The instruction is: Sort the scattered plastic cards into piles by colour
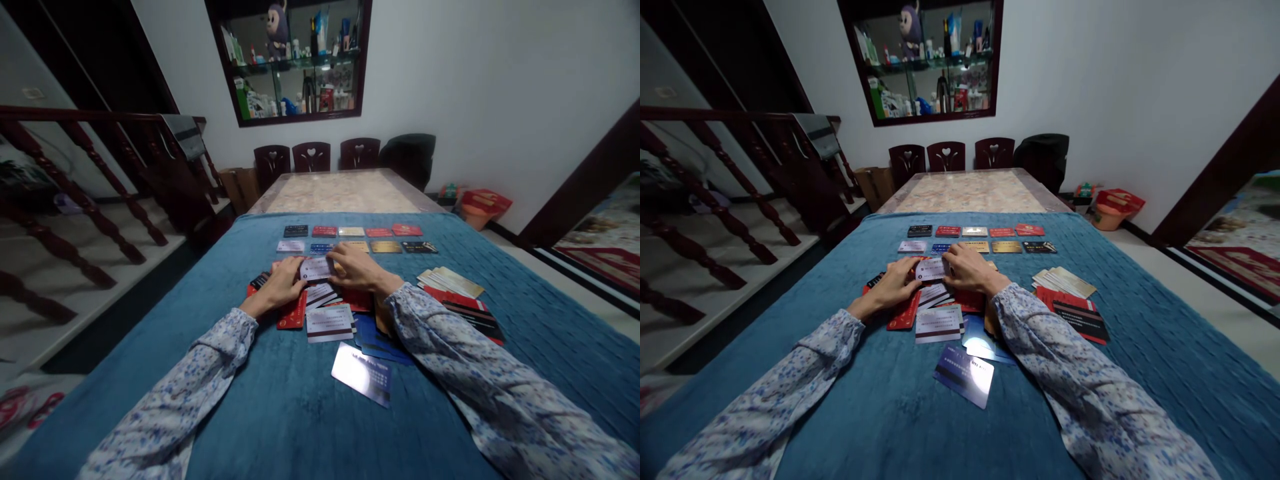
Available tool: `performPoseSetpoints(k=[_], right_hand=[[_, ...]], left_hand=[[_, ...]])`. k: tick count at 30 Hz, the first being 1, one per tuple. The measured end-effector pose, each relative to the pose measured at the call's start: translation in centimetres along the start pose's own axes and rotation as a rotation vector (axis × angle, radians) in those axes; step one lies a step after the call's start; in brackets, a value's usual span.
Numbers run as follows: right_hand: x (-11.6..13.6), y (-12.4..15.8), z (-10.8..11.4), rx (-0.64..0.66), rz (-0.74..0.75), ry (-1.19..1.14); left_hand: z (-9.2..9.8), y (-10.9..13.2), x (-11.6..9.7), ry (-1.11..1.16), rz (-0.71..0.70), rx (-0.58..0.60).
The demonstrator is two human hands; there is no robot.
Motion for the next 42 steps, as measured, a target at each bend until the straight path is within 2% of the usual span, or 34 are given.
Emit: performPoseSetpoints(k=[11, 21, 31, 37, 42], right_hand=[[0.2, -0.1, 0.5, 0.065, -0.003, -0.034], [0.1, -1.0, 0.9, 0.096, -0.041, -0.070], [0.4, -4.7, 1.0, 0.116, -0.030, -0.041], [0.4, -7.8, 0.3, 0.146, -0.013, 0.028], [0.4, -9.9, 0.0, 0.172, 0.001, 0.085]], left_hand=[[0.2, 0.1, -0.3, -0.017, 0.084, 0.064], [1.0, -0.6, 0.6, -0.036, 0.073, 0.109], [3.8, -1.8, 3.6, -0.075, 0.064, 0.150], [5.3, -2.8, 4.7, -0.145, 0.150, 0.193], [6.2, -3.7, 5.8, -0.174, 0.159, 0.202]])
Point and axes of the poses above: each hand's wrist, its own y-axis away from the middle knuckle, its own z-axis out of the back of the hand, x = y × z, the point moved 3 cm from there along -y, towards the middle knuckle, and after that the axes turned 9 degrees about y, right-handed, at the moved point
